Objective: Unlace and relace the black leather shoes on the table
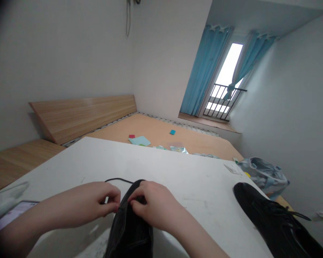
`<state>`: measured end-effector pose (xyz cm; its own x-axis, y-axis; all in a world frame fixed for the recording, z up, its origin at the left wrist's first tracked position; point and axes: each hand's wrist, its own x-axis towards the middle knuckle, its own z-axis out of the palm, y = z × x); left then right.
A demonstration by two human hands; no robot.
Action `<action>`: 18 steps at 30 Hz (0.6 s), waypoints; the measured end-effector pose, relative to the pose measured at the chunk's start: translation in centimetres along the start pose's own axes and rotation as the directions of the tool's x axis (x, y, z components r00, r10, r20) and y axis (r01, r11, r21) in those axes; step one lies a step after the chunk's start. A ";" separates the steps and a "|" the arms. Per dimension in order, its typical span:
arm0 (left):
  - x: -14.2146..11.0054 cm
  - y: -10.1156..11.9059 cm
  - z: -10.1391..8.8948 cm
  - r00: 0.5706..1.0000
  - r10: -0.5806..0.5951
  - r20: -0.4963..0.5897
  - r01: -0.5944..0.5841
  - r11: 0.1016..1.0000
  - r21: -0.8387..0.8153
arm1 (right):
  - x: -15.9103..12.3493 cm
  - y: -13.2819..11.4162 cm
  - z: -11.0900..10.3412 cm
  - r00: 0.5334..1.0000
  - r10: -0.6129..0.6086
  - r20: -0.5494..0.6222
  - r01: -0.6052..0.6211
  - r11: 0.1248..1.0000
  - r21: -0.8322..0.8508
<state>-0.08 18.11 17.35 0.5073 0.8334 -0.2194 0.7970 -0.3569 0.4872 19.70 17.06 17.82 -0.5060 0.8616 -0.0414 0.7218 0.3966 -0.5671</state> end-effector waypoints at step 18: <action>0.5 0.4 0.7 0.998 -0.069 0.001 0.069 0.998 -0.015 | 0.5 0.4 1.6 0.994 0.105 -0.024 -0.101 0.985 0.143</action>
<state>0.77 18.09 16.85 0.4514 0.8557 -0.2532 0.8253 -0.2924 0.4831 19.00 17.13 16.20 -0.4158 0.9058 -0.0812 0.6940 0.2584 -0.6720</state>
